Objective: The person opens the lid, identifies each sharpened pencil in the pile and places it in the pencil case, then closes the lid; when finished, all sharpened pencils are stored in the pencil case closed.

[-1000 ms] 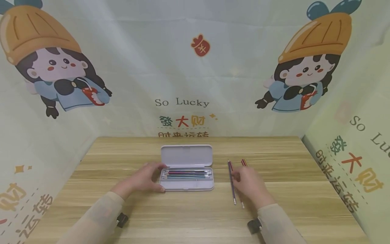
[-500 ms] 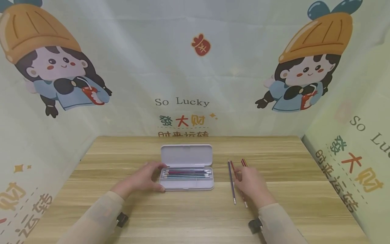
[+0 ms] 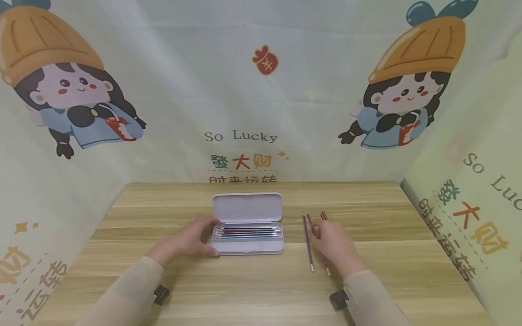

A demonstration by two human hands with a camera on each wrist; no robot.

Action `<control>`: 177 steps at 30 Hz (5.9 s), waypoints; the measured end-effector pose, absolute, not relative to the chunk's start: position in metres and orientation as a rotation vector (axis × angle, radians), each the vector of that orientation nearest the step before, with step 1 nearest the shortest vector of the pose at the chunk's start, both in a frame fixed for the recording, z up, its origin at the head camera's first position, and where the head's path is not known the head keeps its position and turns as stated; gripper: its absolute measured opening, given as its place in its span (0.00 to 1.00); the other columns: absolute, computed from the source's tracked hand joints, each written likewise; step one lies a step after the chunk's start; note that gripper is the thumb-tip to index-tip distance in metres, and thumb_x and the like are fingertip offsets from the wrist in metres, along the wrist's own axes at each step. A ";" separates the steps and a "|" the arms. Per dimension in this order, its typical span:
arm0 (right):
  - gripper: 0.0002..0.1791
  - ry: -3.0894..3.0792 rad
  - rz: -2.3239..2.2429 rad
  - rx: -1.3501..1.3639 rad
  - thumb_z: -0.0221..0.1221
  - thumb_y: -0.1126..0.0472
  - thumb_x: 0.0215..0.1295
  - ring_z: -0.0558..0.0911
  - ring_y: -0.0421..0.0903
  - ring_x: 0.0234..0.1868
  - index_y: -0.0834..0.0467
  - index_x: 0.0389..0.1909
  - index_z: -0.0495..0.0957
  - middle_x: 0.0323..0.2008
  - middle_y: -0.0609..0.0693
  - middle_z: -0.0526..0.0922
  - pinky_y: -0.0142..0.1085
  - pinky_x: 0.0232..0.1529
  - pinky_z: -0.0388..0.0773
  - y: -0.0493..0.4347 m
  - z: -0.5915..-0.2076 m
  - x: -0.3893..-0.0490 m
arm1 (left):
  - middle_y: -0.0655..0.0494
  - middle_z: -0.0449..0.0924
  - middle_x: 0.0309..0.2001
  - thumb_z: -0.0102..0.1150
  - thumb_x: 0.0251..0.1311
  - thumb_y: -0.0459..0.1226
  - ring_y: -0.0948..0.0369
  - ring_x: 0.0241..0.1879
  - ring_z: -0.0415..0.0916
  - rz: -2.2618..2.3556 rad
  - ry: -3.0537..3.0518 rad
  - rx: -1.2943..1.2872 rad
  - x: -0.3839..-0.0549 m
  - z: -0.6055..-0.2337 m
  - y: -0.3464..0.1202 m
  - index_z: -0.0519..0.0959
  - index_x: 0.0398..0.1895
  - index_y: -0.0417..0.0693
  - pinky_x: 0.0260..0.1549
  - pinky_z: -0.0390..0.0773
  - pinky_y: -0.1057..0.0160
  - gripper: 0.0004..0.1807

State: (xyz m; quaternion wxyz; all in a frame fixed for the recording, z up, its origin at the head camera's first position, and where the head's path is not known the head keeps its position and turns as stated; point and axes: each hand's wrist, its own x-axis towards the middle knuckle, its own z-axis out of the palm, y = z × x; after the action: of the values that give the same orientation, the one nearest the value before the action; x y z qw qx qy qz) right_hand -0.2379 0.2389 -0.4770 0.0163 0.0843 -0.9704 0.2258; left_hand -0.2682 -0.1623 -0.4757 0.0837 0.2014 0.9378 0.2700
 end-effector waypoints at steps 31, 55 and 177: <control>0.22 -3.028 0.723 0.261 0.67 0.66 0.52 0.69 0.39 0.16 0.62 0.52 0.84 0.16 0.43 0.73 0.31 0.16 0.63 0.220 -0.483 -0.241 | 0.42 0.73 0.70 0.85 0.39 0.44 0.43 0.70 0.67 0.821 2.791 0.575 -0.266 -0.475 -0.164 0.72 0.69 0.43 0.75 0.64 0.42 0.50; 0.22 -3.040 0.721 0.256 0.67 0.68 0.51 0.73 0.42 0.22 0.64 0.51 0.84 0.21 0.45 0.76 0.33 0.23 0.69 0.217 -0.476 -0.239 | 0.42 0.74 0.68 0.85 0.39 0.44 0.44 0.69 0.67 0.809 2.794 0.570 -0.267 -0.474 -0.162 0.73 0.69 0.43 0.73 0.66 0.42 0.49; 0.29 -2.696 0.642 0.712 0.73 0.63 0.58 0.85 0.52 0.52 0.54 0.62 0.81 0.63 0.54 0.78 0.47 0.54 0.86 0.169 -0.438 -0.292 | 0.42 0.76 0.67 0.86 0.37 0.46 0.45 0.67 0.69 0.789 2.801 0.595 -0.270 -0.477 -0.163 0.74 0.67 0.43 0.73 0.68 0.43 0.49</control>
State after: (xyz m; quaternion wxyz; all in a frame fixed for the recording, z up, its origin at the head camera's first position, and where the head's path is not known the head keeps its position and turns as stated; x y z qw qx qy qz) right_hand -0.2921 0.1690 -0.4377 0.1399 0.2465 -0.9329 0.2222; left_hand -0.2696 -0.1628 -0.4768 0.0857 0.1997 0.9395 0.2648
